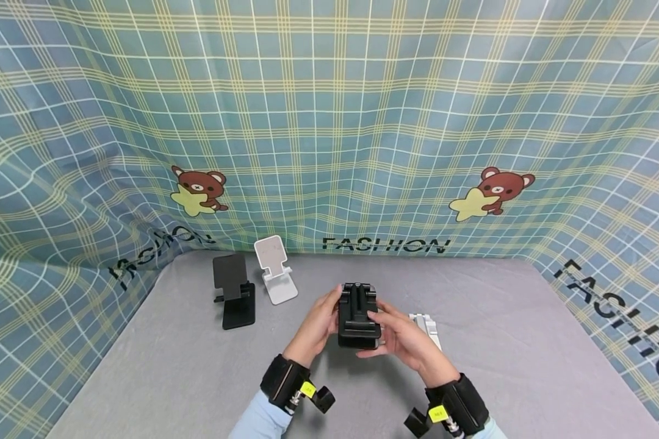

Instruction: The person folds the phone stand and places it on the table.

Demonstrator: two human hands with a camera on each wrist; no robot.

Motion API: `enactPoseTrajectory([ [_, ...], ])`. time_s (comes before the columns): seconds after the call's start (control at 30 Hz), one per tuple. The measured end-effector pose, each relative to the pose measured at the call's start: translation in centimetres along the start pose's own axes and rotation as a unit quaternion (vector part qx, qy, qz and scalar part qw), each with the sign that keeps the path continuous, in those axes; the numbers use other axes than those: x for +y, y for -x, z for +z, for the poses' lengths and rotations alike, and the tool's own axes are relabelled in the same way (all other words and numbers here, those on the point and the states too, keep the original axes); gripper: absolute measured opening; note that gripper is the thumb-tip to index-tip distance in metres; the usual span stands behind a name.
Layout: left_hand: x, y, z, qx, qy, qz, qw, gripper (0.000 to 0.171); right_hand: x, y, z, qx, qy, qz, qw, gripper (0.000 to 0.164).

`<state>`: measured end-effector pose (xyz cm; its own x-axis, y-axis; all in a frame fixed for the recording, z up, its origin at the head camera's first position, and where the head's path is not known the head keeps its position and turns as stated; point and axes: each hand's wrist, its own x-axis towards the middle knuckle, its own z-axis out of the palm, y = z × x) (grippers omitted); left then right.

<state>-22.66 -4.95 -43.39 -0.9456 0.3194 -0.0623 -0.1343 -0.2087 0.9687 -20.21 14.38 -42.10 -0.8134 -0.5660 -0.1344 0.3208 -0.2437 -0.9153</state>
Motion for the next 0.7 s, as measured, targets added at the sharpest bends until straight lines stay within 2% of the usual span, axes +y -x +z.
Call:
enactPoseTrajectory([
  [0.1,0.5,0.0,-0.7,-0.054,-0.022,-0.009,0.9983,0.051,-0.1,0.1,0.0,-0.004,0.000,-0.001,1.000,0.073],
  [0.23,1.0,0.0,-1.3,-0.098,-0.034,-0.024,0.9943,0.057,-0.2,0.2,0.0,-0.006,0.000,0.001,1.000,0.075],
  [0.43,1.3,0.1,-1.5,-0.107,-0.030,-0.038,0.9930,0.062,-0.2,0.2,0.1,-0.008,0.006,-0.002,1.000,0.074],
  [0.7,0.8,0.0,-1.5,-0.103,-0.028,-0.025,0.9940,0.056,0.3,0.1,0.0,0.016,0.017,-0.006,1.000,0.076],
])
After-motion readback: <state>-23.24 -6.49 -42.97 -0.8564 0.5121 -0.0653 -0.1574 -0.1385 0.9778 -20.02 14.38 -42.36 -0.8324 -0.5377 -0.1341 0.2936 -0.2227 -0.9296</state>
